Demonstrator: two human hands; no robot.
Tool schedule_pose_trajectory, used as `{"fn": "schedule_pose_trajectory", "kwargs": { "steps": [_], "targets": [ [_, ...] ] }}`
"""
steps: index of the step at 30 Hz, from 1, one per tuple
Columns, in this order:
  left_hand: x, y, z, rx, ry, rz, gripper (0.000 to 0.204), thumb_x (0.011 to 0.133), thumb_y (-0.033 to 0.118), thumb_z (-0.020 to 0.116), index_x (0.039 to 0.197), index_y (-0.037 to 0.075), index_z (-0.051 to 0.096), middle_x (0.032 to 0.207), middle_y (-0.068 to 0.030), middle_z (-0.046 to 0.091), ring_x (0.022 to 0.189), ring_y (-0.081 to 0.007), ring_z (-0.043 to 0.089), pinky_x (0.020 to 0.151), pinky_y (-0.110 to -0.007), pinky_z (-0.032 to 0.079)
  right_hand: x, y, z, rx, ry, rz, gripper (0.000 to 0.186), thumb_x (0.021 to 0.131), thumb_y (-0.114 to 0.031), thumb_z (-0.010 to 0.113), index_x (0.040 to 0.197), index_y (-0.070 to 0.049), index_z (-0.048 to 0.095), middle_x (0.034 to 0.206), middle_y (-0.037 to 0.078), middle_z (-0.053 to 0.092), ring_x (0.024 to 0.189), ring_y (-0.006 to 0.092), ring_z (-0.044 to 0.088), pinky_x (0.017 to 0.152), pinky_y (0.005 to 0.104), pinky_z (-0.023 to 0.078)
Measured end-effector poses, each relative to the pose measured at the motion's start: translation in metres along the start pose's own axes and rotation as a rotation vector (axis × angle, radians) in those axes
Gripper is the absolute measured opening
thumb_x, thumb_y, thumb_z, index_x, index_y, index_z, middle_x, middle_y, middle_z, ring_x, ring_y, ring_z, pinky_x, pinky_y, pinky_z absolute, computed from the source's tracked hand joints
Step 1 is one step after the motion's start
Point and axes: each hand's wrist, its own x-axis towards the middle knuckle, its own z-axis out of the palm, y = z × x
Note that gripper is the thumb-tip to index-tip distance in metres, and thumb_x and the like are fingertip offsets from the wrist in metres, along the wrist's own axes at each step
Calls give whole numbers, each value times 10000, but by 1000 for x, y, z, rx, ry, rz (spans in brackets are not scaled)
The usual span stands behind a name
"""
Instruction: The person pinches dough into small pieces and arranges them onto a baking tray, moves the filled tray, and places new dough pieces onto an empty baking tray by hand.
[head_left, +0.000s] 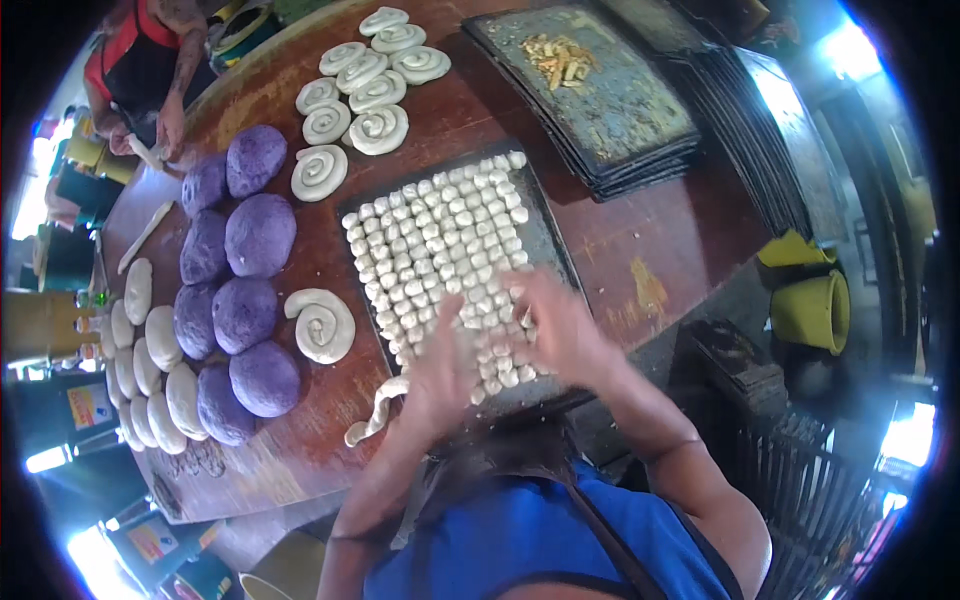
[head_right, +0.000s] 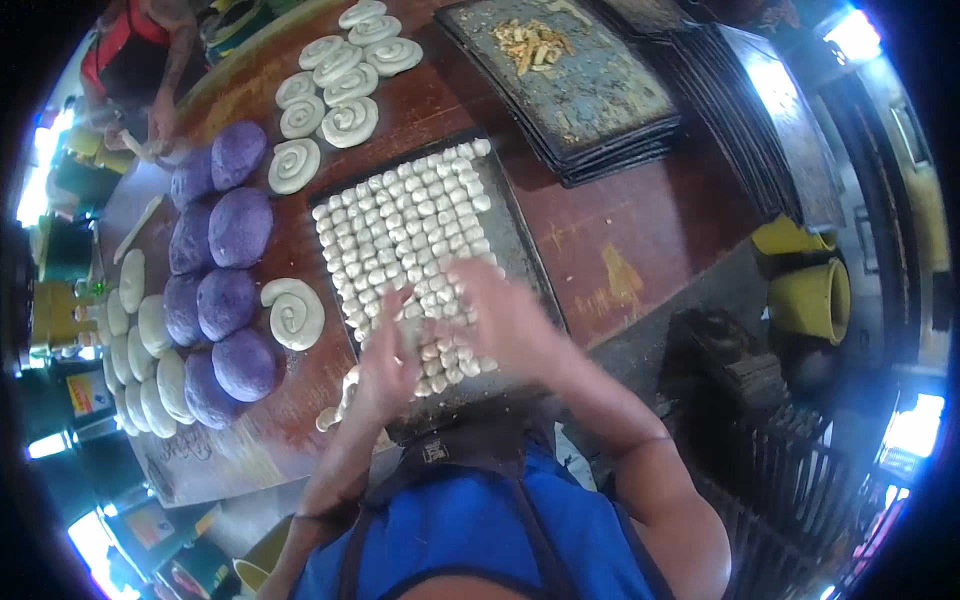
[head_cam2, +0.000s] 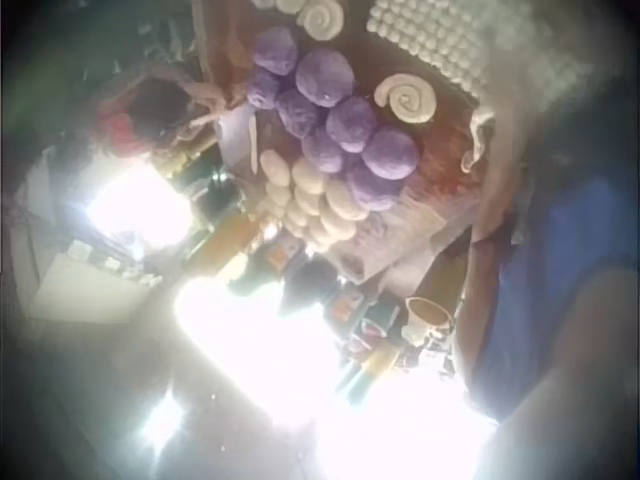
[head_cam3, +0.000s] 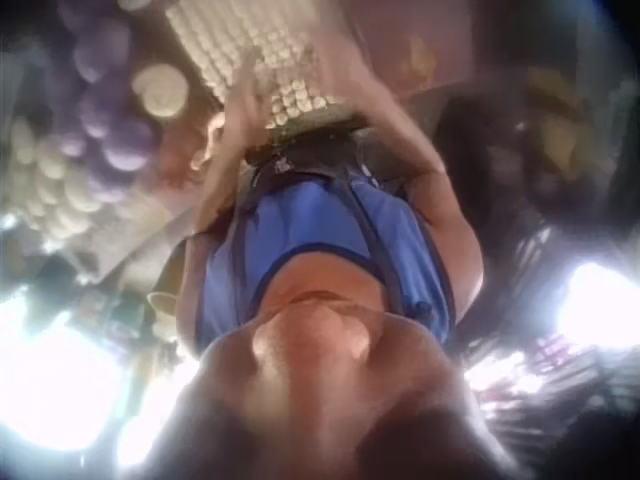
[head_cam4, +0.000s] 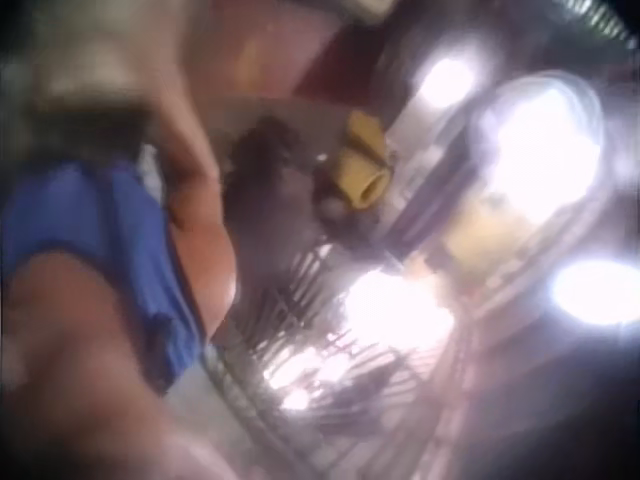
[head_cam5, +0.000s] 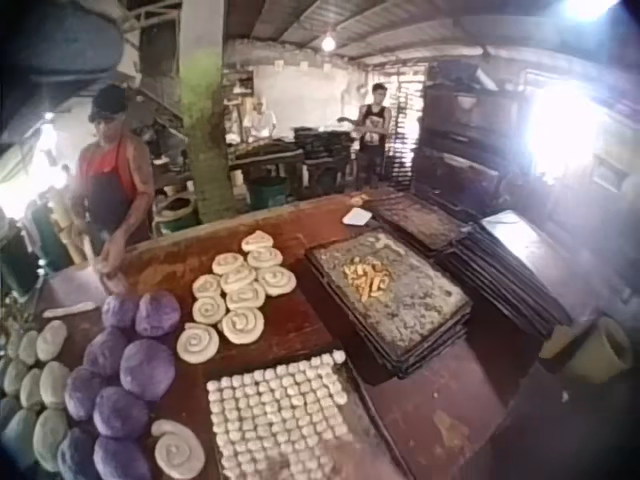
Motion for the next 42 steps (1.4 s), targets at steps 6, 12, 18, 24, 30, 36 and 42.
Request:
{"fn": "schedule_pose_trajectory", "kwargs": {
  "steps": [6, 12, 18, 24, 30, 36, 42],
  "targets": [
    [-27, -69, -2, -137, -349, 19, 390, 946, 90, 491, 1328, 34, 435, 889, -67, 640, 802, -196, 594, 729, -303, 491, -44, -38, 39, -13, 38, -148, 317, 820, -49, 658, 1134, -48, 608, 1001, 166, 631, 876, 304, 623, 768, 384, 520],
    [-8, 3, 11, -325, -298, -237, 201, 912, 192, 532, 911, -4, 573, 692, -88, 599, 620, -189, 558, 561, -352, 433, -54, -48, 36, -50, 409, -4, 129, 838, -32, 634, 965, -7, 643, 796, 150, 643, 623, 324, 623, 566, 418, 503],
    [11, 3, 6, -167, -364, 235, 85, 846, 46, 493, 837, 48, 577, 698, -45, 565, 603, -185, 513, 565, -317, 401, -23, -6, 10, 237, 81, -32, 133, 818, -109, 692, 809, -27, 587, 717, 81, 596, 635, 161, 578, 544, 346, 441],
    [33, 38, 0, -847, -143, -333, 209, 983, 215, 469, 846, 74, 540, 660, 11, 512, 578, -91, 486, 602, -225, 429, 35, 113, -3, 131, 270, 248, 116, 801, -59, 691, 809, -7, 587, 718, 53, 572, 616, 115, 547, 563, 271, 425],
    [20, -47, 5, -785, -107, -327, 152, 942, 138, 506, 1033, 26, 552, 786, -48, 560, 700, -102, 527, 622, -241, 459, 76, 147, 15, -198, 257, 122, 337, 841, -218, 670, 1094, -33, 544, 993, 219, 603, 815, 390, 619, 715, 479, 500],
    [10, -9, -8, 254, -220, 53, 641, 886, -14, 498, 1451, 32, 200, 1288, -206, 486, 867, -253, 581, 790, -352, 495, -8, -8, -4, -34, -19, 8, 397, 866, -270, 651, 1138, -7, 529, 1056, 228, 578, 903, 401, 593, 790, 457, 481],
    [-14, -34, -9, -195, -418, -4, 441, 962, 310, 518, 1252, -21, 494, 1053, -197, 632, 908, -264, 633, 828, -368, 485, -46, -44, 37, -94, 25, -56, 353, 856, -130, 636, 1174, -2, 553, 1094, 187, 610, 930, 327, 606, 788, 432, 491]
  ]
}}
